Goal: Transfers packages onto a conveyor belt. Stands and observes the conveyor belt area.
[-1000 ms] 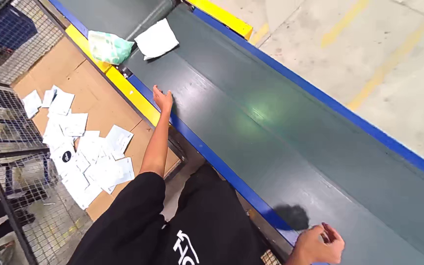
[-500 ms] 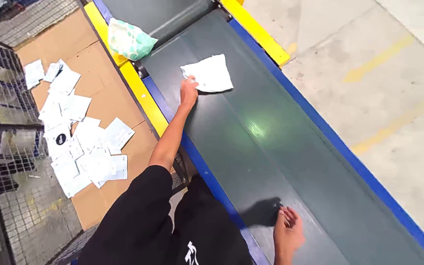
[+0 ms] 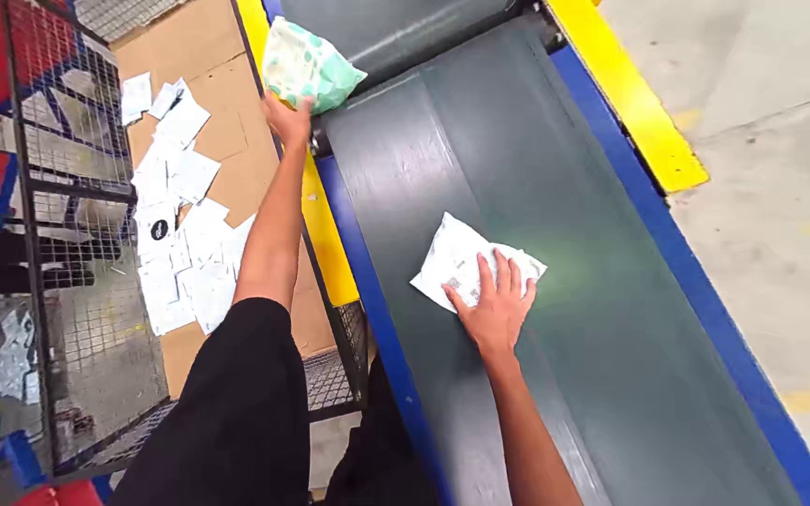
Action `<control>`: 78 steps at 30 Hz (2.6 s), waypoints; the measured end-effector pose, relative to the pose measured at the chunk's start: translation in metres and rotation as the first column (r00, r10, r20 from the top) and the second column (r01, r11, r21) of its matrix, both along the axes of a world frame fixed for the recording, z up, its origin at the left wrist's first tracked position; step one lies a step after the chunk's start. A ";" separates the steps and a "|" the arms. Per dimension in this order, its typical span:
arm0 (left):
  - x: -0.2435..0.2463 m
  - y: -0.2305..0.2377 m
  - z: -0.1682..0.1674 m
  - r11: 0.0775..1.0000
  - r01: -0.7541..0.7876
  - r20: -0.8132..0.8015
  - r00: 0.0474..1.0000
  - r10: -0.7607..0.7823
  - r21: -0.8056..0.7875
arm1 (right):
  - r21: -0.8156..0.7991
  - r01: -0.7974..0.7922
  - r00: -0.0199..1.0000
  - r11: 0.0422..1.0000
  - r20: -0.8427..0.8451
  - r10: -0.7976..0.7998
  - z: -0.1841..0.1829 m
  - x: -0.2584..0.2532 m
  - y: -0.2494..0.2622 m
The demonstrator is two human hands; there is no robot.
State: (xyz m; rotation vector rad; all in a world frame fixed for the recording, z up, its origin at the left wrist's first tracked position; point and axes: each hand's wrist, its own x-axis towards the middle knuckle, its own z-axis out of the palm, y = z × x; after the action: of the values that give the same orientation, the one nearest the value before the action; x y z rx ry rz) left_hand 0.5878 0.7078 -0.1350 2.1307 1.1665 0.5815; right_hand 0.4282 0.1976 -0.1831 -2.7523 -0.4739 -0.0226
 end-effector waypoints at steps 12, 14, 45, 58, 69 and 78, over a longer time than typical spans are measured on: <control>0.082 -0.058 0.071 0.772 0.598 -0.226 0.800 -0.556 0.215 | -0.141 0.067 0.997 0.988 0.039 -0.063 -0.001 -0.082 -0.089; 0.055 -0.132 0.076 0.542 0.756 -0.210 0.635 -0.743 0.367 | -0.152 0.077 0.997 0.985 0.043 -0.071 -0.002 -0.103 -0.110; -0.226 -0.410 0.031 -0.599 0.497 0.671 -0.046 -0.740 -0.627 | 0.370 0.627 0.611 0.686 -0.779 -0.137 0.064 -0.165 -0.149; 0.031 -0.303 0.006 0.428 0.904 -0.568 0.350 -0.745 -0.004 | 0.413 0.794 0.525 0.447 -0.836 -0.159 0.067 -0.318 -0.166; -0.140 -0.432 0.022 0.202 0.872 -0.403 0.007 -0.915 -0.446 | 0.462 0.562 0.407 -0.687 -0.877 -0.256 0.086 -0.376 -0.202; -0.425 -0.626 0.091 -0.329 0.276 0.349 0.024 -0.937 -0.903 | 0.632 0.493 0.498 -0.598 -0.769 -0.401 0.126 -0.441 -0.240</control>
State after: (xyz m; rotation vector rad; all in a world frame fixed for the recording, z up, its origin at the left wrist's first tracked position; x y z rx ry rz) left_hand 0.1630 0.0819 -0.0444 1.3416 -0.1725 -1.3505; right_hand -0.0125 -0.0422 -0.0574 -0.8355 0.9055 -0.3950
